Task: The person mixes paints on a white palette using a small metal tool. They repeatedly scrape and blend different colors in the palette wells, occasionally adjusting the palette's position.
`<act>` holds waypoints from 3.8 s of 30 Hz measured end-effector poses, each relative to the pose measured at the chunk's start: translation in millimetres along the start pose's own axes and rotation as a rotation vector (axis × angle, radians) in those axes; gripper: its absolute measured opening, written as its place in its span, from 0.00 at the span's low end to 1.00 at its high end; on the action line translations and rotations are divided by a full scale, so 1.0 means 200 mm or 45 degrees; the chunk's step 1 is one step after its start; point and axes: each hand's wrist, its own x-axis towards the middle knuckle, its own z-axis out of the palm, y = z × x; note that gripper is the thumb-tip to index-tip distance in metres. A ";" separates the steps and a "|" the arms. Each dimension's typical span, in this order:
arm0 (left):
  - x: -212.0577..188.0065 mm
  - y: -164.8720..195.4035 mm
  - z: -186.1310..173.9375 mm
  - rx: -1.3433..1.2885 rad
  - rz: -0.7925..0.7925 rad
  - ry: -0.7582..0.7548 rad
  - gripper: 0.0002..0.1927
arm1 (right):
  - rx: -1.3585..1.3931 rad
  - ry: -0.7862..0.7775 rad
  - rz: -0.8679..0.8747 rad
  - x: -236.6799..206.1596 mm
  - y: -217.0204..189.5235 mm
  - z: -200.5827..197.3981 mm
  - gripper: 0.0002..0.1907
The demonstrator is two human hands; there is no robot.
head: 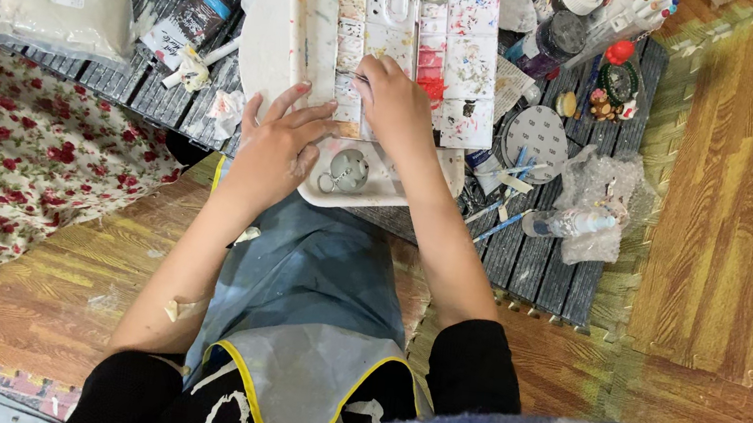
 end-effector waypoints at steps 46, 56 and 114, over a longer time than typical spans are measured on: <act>-0.16 0.20 -0.25 0.258 0.424 0.704 0.10 | 0.905 -0.172 -0.086 -0.46 -0.22 -0.36 0.02; -0.35 0.16 -0.28 0.114 0.484 0.422 0.10 | 0.969 -0.231 -0.016 -0.68 -0.30 -0.30 0.04; -0.63 -0.11 -0.27 0.397 -0.035 0.578 0.07 | 1.259 0.458 0.529 -1.15 0.12 -0.16 0.06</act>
